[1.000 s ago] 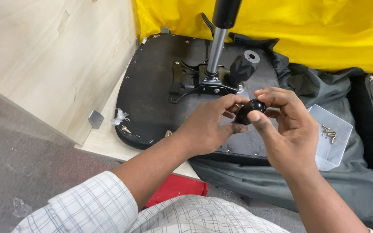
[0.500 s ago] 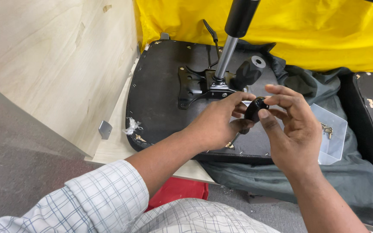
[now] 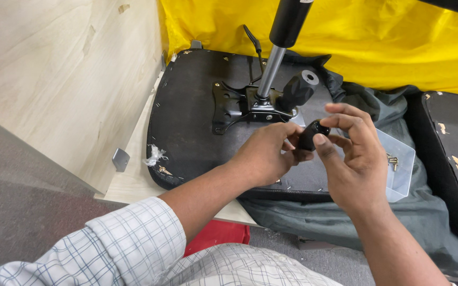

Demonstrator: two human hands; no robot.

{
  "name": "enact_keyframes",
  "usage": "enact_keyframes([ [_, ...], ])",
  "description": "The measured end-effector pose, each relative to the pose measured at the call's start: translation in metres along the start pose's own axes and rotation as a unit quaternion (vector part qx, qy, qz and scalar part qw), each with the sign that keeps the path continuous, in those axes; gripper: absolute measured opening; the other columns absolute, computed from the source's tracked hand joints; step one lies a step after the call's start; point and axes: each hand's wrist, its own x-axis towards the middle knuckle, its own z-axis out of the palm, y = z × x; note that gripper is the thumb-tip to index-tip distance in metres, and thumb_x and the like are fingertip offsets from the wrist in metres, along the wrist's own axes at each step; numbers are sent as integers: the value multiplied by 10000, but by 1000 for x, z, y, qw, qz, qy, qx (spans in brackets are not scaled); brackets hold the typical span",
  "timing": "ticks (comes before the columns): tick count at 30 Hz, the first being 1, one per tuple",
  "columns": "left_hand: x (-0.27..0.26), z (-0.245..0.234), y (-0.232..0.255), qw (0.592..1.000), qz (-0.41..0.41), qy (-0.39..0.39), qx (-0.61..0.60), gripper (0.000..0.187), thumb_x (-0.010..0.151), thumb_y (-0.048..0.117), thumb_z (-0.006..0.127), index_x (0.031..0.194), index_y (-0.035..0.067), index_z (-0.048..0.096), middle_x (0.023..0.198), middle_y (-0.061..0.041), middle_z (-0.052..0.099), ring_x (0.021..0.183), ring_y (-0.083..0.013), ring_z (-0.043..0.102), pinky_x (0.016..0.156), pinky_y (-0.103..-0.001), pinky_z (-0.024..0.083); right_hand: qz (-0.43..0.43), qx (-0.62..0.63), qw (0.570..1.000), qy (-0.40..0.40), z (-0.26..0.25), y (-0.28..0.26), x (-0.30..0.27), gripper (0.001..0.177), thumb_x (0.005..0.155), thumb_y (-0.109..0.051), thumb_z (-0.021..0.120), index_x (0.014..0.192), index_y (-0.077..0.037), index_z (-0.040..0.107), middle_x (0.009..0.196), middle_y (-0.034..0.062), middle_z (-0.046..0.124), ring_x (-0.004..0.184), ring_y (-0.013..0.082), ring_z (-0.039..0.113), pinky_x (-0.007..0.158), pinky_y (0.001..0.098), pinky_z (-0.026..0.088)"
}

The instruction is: The person uses a screwdriver to fasten screws into the underside of an office chair seat, securing the seat to the central gas-lift column. The person repeatedly picks screws from a plastic container and tightens them into the metal bracket.

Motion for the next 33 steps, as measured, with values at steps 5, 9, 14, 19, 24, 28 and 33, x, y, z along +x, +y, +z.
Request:
enact_keyframes([
  [5, 1, -4, 2, 998, -8, 10, -59, 481, 865, 53, 612, 1339, 113, 558, 1139, -69, 742, 1107, -202, 716, 930, -356, 569, 52, 38, 998, -7, -4, 1, 4, 229, 988, 85, 567, 1195, -6, 603, 1338, 78, 662, 1240, 131, 633, 1045, 256, 523],
  [9, -1, -3, 7, 999, -19, -22, 13, 518, 852, 304, 770, 1298, 123, 579, 1179, -72, 698, 1152, -214, 655, 975, -380, 519, 32, -50, 998, -3, -3, 5, 5, 204, 956, 61, 675, 1143, -13, 642, 1252, 81, 700, 1131, 141, 672, 941, 271, 563],
  [14, 3, -6, 13, 998, -42, -9, 50, 421, 814, 438, 775, 1078, 114, 717, 1071, -64, 746, 1056, -196, 697, 935, -368, 549, 49, -35, 998, -20, -3, 8, 8, 225, 946, 45, 697, 1152, -25, 640, 1253, 77, 695, 1099, 130, 641, 937, 271, 546],
  [19, 7, -5, 7, 997, -50, -3, 50, 441, 795, 431, 794, 1090, 111, 724, 1020, -41, 754, 1034, -189, 716, 919, -354, 549, 46, 77, 992, -88, -8, 7, 16, 262, 966, 66, 595, 1212, -22, 572, 1334, 93, 645, 1271, 154, 608, 1051, 299, 504],
  [24, 10, 5, -27, 998, -30, -29, 41, 488, 765, 289, 783, 1221, 150, 677, 1094, -61, 738, 1064, -226, 720, 915, -359, 558, 96, 28, 982, -163, -15, 3, 25, 338, 1005, 71, 486, 1314, -13, 592, 1317, 101, 657, 1267, 158, 609, 1058, 322, 479],
  [28, -3, 17, -72, 983, -52, -80, 160, 438, 845, 310, 785, 1248, 181, 673, 1295, -32, 580, 1247, -243, 551, 1050, -420, 429, 79, 56, 975, -199, -18, 2, 30, 388, 947, 100, 533, 1320, 4, 584, 1377, 88, 635, 1302, 134, 584, 1067, 309, 487],
  [33, -16, 35, -106, 973, 40, -38, 224, 369, 852, 272, 745, 1218, 235, 726, 1220, 1, 545, 1248, -224, 478, 1054, -464, 340, 113, -31, 983, -140, -11, -1, 25, 365, 895, 64, 678, 1246, -30, 653, 1106, 79, 735, 1035, 124, 708, 898, 277, 593],
])
